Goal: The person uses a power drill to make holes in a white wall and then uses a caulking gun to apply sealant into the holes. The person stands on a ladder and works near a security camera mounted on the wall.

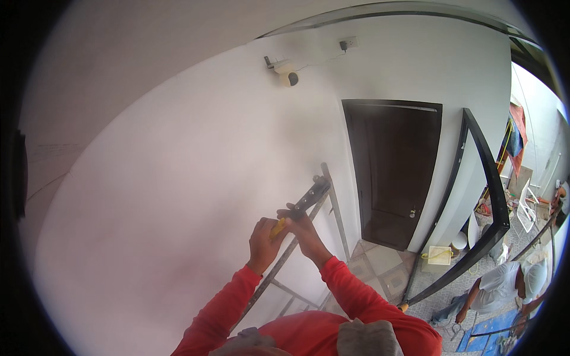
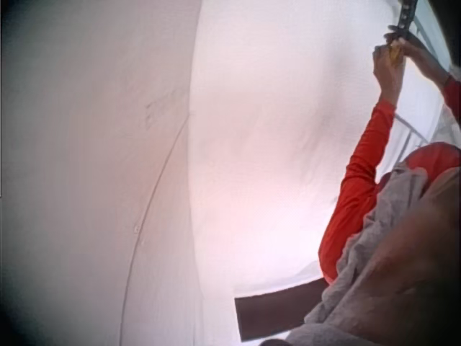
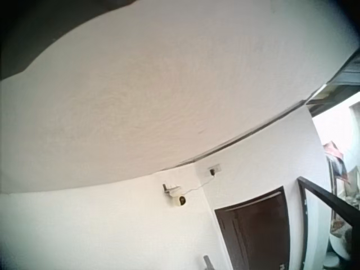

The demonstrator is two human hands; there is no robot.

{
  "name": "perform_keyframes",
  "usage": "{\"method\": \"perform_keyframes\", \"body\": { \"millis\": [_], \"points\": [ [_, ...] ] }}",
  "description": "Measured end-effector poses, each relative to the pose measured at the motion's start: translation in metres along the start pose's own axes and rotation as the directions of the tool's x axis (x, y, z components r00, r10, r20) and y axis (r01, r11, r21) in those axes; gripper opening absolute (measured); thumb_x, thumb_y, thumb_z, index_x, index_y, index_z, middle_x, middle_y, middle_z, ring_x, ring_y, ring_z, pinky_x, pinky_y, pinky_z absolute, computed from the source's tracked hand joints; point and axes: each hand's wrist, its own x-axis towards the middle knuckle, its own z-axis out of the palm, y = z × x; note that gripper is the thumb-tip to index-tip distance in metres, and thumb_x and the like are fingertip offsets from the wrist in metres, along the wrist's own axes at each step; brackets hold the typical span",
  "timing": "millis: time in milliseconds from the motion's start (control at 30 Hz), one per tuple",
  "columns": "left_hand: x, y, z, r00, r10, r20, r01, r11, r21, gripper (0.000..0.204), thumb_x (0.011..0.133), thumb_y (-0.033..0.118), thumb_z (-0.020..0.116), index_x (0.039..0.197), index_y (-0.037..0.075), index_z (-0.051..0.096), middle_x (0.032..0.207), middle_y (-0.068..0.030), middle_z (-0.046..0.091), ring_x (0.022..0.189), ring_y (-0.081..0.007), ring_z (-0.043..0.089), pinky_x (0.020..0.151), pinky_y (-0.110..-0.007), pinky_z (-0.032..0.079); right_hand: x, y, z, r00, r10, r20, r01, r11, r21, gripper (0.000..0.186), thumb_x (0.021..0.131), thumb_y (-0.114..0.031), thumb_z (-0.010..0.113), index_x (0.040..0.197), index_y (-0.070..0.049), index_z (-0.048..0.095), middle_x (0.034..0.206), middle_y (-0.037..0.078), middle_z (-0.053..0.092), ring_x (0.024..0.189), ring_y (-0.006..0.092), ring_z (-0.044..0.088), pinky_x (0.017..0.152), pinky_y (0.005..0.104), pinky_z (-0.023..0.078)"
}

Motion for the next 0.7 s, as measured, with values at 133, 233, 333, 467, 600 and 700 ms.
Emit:
{"method": "perform_keyframes", "body": {
  "millis": [133,233,333,467,600,700],
  "points": [
    [-0.031,0.003,0.036,0.996,-0.051,0.080,0.079,0.913,-0.401,0.024,0.094,0.020,0.075,0.094,0.001,0.060,0.083,-0.0094,0.057,0.074,-0.0217,0.058,0.066,-0.035,0.047,-0.034,-0.002,-0.024,0.996,0.015,-0.092,-0.025,0.993,-0.113,0.063,0.099,-0.032,0.067,0.147,0.000,0.041,0.134,0.014,0.060,0.128,0.0234,0.053,0.108,0.0400,0.043],
    [-0.045,0.001,0.048,0.945,-0.187,0.267,0.315,0.734,-0.602,0.023,0.094,0.014,0.072,0.090,0.000,0.056,0.077,-0.0039,0.048,0.069,-0.0113,0.046,0.061,-0.029,0.041,-0.060,-0.016,-0.047,0.984,0.031,-0.178,-0.081,0.956,-0.282,0.040,0.100,-0.022,0.066,0.132,0.000,0.057,0.120,0.010,0.066,0.111,0.0173,0.061,0.094,0.0339,0.049],
    [-0.044,-0.010,0.044,0.975,-0.005,0.223,0.136,0.805,-0.578,0.018,0.094,0.012,0.070,0.091,-0.001,0.057,0.079,-0.0024,0.049,0.067,-0.0097,0.043,0.058,-0.028,0.038,-0.083,-0.036,-0.072,0.968,0.037,-0.250,-0.143,0.895,-0.423,0.023,0.101,-0.016,0.064,0.117,0.000,0.064,0.094,0.001,0.065,0.085,0.0111,0.060,0.080,0.0282,0.050],
    [-0.036,-0.024,0.036,0.951,0.037,0.307,0.135,0.843,-0.521,0.012,0.088,0.004,0.072,0.088,-0.001,0.061,0.085,-0.0098,0.060,0.075,-0.0207,0.060,0.068,-0.032,0.049,-0.114,-0.044,-0.088,0.952,-0.034,-0.303,-0.143,0.828,-0.542,0.025,0.099,-0.013,0.065,0.119,0.002,0.064,0.098,0.002,0.066,0.092,0.0112,0.063,0.087,0.0284,0.051],
    [-0.032,-0.021,0.060,0.941,0.127,0.313,0.098,0.785,-0.611,0.014,0.089,0.008,0.074,0.090,-0.001,0.064,0.089,-0.0114,0.063,0.076,-0.0225,0.063,0.068,-0.034,0.050,-0.117,-0.021,-0.076,0.919,-0.072,-0.388,-0.124,0.880,-0.458,0.042,0.098,-0.013,0.067,0.135,0.001,0.055,0.120,0.007,0.064,0.113,0.0156,0.061,0.099,0.0328,0.050],
    [-0.040,-0.017,0.088,0.922,0.168,0.349,0.086,0.789,-0.608,0.020,0.089,0.011,0.078,0.097,-0.001,0.065,0.089,-0.0110,0.063,0.077,-0.0231,0.063,0.066,-0.033,0.048,-0.109,-0.005,-0.060,0.909,-0.099,-0.405,-0.073,0.919,-0.388,0.061,0.097,-0.013,0.070,0.149,-0.001,0.040,0.140,0.012,0.054,0.132,0.0220,0.052,0.110,0.0402,0.045]
  ]
}}
